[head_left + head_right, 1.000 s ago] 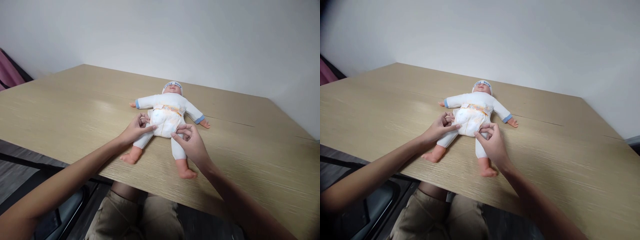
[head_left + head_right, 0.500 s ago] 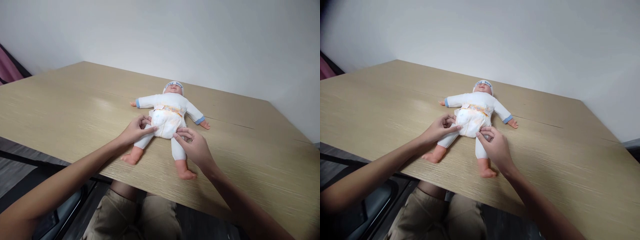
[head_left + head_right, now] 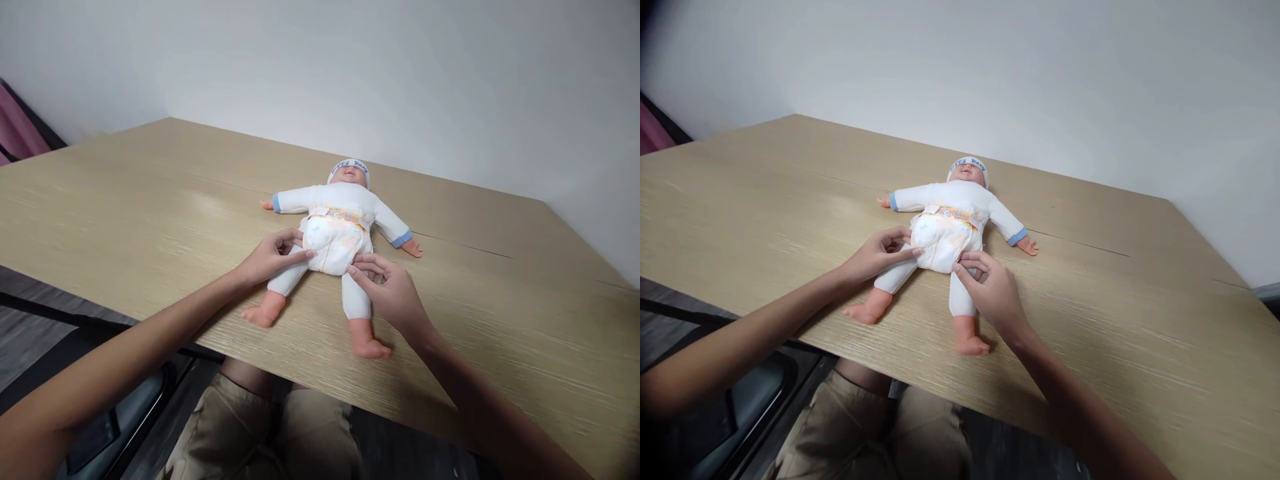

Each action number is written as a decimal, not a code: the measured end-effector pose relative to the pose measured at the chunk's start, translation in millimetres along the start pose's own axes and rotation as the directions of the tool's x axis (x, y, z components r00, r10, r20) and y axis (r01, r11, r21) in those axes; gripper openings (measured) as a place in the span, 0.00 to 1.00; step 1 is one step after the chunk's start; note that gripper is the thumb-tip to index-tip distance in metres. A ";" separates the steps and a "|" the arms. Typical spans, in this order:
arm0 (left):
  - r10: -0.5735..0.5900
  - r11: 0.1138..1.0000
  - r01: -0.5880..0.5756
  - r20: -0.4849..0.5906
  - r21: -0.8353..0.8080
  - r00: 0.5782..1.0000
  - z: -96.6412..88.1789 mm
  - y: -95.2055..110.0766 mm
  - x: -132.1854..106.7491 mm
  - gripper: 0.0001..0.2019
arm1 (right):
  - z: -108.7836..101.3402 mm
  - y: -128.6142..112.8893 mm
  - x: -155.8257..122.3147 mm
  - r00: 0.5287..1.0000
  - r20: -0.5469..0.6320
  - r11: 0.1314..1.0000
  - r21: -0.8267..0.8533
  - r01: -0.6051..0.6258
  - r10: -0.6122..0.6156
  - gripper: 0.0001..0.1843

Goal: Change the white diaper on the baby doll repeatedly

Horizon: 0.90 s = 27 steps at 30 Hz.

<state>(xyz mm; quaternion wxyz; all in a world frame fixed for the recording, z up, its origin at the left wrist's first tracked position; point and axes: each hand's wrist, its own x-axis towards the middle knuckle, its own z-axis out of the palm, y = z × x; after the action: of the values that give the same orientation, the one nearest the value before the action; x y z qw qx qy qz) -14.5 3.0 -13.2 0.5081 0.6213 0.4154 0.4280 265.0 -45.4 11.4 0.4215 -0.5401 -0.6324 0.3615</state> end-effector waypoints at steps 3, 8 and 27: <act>-0.020 0.998 0.020 0.001 -0.055 1.000 -1.3 -2.2 1.5 0.23 | 2.1 2.9 -1.0 1.000 -0.006 0.999 0.019 0.029 -0.029 0.13; -0.054 0.986 0.054 0.002 -0.158 0.999 -7.0 -4.4 3.7 0.23 | 3.6 0.8 -4.2 0.999 0.017 0.998 0.055 0.038 -0.039 0.12; 0.220 0.628 -0.048 -0.119 0.777 0.968 -70.4 -5.6 113.5 0.31 | -58.5 44.3 103.6 0.951 -0.132 0.659 -0.747 0.091 -0.281 0.36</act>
<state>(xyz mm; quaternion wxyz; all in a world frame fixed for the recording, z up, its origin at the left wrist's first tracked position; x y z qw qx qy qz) -49.4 131.1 2.0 0.1176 0.7604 0.5594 0.3083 329.5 63.9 8.1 0.2768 -0.6340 -0.7213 -0.0339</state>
